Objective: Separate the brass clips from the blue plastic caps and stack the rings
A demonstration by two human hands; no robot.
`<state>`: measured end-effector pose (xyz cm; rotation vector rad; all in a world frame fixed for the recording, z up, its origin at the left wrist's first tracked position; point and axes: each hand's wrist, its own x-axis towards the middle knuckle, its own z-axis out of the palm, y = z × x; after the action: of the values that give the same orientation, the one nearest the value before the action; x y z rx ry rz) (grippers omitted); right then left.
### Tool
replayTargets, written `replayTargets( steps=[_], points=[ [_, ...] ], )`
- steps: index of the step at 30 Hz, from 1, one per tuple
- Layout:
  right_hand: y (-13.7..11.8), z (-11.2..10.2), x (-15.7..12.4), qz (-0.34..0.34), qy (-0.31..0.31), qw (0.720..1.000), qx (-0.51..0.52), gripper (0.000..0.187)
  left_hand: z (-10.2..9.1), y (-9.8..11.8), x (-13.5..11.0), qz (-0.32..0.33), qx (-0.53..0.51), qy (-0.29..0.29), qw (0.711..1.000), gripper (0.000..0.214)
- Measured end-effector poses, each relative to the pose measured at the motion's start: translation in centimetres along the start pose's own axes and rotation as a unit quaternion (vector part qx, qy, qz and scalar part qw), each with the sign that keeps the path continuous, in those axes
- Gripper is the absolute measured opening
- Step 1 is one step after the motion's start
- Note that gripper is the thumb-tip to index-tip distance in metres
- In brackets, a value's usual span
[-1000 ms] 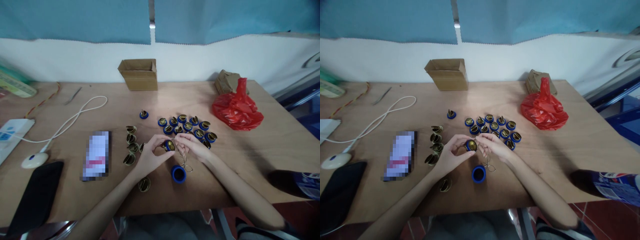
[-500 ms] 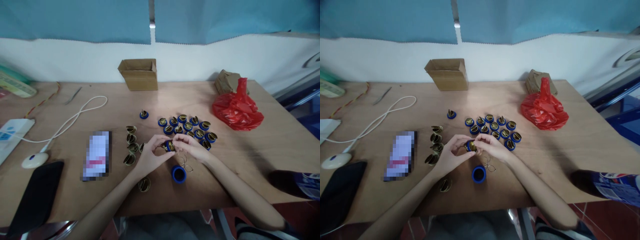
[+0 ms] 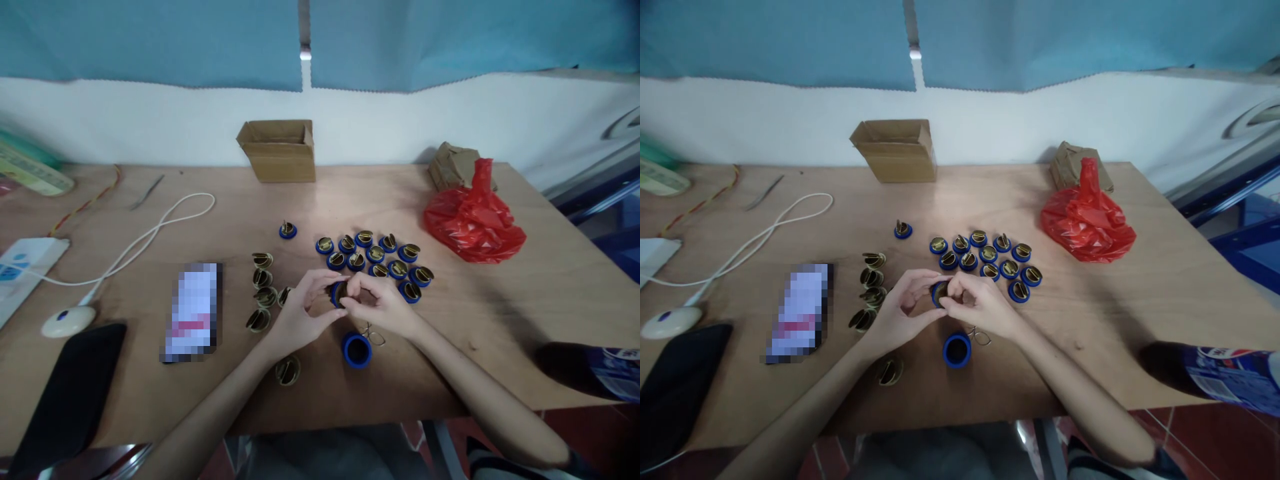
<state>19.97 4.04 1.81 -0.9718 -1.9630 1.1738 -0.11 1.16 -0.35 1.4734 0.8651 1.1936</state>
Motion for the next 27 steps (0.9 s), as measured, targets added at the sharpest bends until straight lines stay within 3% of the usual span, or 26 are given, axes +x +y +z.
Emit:
replayTargets(
  steps=[3, 8, 16, 21, 27],
  points=[
    [-0.37, 0.26, -0.17, -0.077, 0.017, 0.992, -0.095, 0.024, -0.31, 0.03, 0.01, 0.012, 0.023, -0.015, 1.0, 0.048],
    [-0.72, 0.48, -0.11, -0.206, 0.011, 0.947, -0.246, 0.025, -0.6, -0.38, -0.01, 0.053, 0.109, -0.028, 0.992, 0.043],
    [-0.43, 0.58, -0.23, -0.258, 0.0, 0.9, -0.351, 0.026, -0.72, -0.78, -0.26, 0.117, 0.233, -0.031, 0.965, 0.055],
    [-0.26, 0.53, -0.35, -0.288, 0.016, 0.884, -0.367, 0.024, -0.59, -0.51, -0.21, 0.164, 0.239, -0.027, 0.957, 0.056],
    [-0.24, 0.58, -0.17, -0.301, 0.028, 0.88, -0.367, 0.023, -0.59, -0.89, -0.37, 0.175, 0.248, -0.03, 0.952, 0.058]
  ],
)
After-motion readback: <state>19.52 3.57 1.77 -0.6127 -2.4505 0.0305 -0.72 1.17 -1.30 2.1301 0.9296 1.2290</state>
